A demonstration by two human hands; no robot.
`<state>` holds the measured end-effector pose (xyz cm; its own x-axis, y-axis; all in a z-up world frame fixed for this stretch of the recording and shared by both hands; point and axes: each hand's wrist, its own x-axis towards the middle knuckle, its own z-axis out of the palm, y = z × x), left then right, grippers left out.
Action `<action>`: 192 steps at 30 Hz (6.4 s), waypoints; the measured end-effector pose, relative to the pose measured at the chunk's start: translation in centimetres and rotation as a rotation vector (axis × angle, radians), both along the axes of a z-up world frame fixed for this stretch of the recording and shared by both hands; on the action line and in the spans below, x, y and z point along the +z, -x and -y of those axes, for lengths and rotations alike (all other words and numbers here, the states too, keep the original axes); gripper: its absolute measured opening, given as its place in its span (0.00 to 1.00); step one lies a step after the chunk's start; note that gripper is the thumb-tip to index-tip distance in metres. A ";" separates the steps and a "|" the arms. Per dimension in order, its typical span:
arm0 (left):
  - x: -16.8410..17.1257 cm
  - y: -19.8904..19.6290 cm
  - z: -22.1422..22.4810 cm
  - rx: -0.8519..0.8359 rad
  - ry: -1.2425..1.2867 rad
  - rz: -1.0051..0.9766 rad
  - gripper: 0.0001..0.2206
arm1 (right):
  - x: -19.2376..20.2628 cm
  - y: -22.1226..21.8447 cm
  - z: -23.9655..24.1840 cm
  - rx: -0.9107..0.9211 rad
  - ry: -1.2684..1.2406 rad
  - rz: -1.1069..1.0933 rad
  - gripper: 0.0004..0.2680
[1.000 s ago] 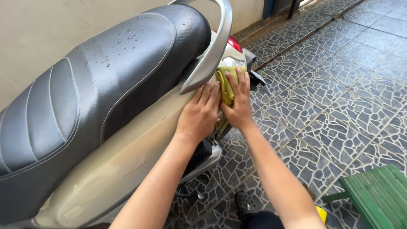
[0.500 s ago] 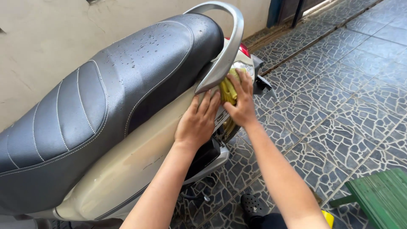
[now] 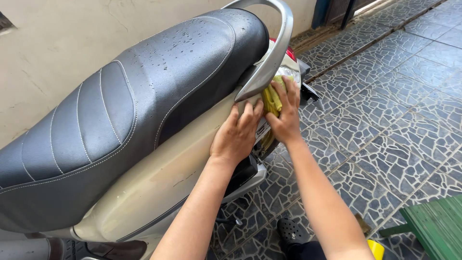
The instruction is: The person sits on the floor and wipes the side panel of a scooter using a yellow cloth. They focus on the area below the seat, rubbing the surface repeatedly to clean it.
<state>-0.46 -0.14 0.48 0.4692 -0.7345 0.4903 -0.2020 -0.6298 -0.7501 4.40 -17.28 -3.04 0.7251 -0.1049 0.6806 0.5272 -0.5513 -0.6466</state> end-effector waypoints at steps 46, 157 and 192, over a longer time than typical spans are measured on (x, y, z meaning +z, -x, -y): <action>3.1 2.4 -0.7 -0.185 0.162 -0.074 0.21 | 0.4 1.7 -1.4 -0.060 -0.152 -0.101 0.30; 5.3 5.3 -4.5 -0.074 0.251 -0.053 0.24 | 0.3 4.8 -6.2 -0.041 -0.207 0.235 0.29; 1.5 10.9 -9.7 0.028 0.629 0.145 0.26 | 4.7 12.3 -12.1 -0.061 0.331 0.414 0.28</action>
